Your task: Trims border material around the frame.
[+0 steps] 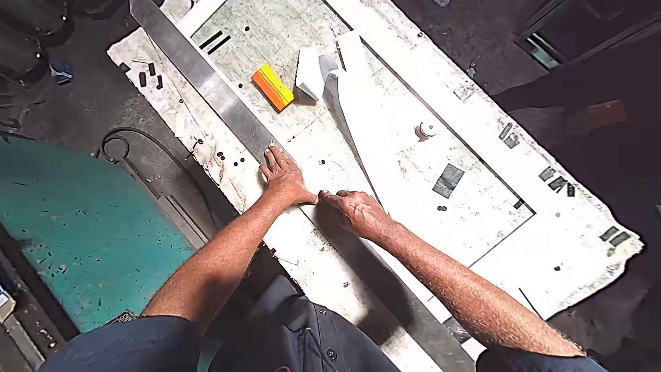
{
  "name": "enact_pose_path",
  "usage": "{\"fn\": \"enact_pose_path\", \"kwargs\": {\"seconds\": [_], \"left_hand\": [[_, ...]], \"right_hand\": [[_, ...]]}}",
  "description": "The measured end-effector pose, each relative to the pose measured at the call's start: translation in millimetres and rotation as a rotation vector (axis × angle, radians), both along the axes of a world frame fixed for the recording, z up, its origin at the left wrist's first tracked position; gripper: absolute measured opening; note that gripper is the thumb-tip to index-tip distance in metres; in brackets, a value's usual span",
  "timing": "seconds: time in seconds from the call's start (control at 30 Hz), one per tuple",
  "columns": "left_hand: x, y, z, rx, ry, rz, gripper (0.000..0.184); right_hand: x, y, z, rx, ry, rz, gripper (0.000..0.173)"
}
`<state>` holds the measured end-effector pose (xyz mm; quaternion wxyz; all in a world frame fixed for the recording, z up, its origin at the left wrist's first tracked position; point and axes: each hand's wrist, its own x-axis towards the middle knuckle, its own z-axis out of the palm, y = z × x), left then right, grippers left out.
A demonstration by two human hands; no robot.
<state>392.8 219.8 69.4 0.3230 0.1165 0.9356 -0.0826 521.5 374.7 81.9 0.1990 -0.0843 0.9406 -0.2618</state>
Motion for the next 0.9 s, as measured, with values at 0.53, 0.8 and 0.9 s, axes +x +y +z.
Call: {"fn": "enact_pose_path", "kwargs": {"seconds": [0.53, 0.8, 0.9], "left_hand": [[2, 3, -4, -0.052, 0.020, -0.043, 0.174], [-4, -6, -12, -0.007, 0.047, -0.073, 0.168], [-10, -7, -15, -0.069, 0.046, -0.064, 0.169]], "right_hand": [[136, 42, 14, 0.046, 0.154, -0.133, 0.045], [292, 3, 29, -0.053, 0.116, -0.508, 0.018], [338, -4, 30, 0.017, 0.095, -0.597, 0.020]]}}
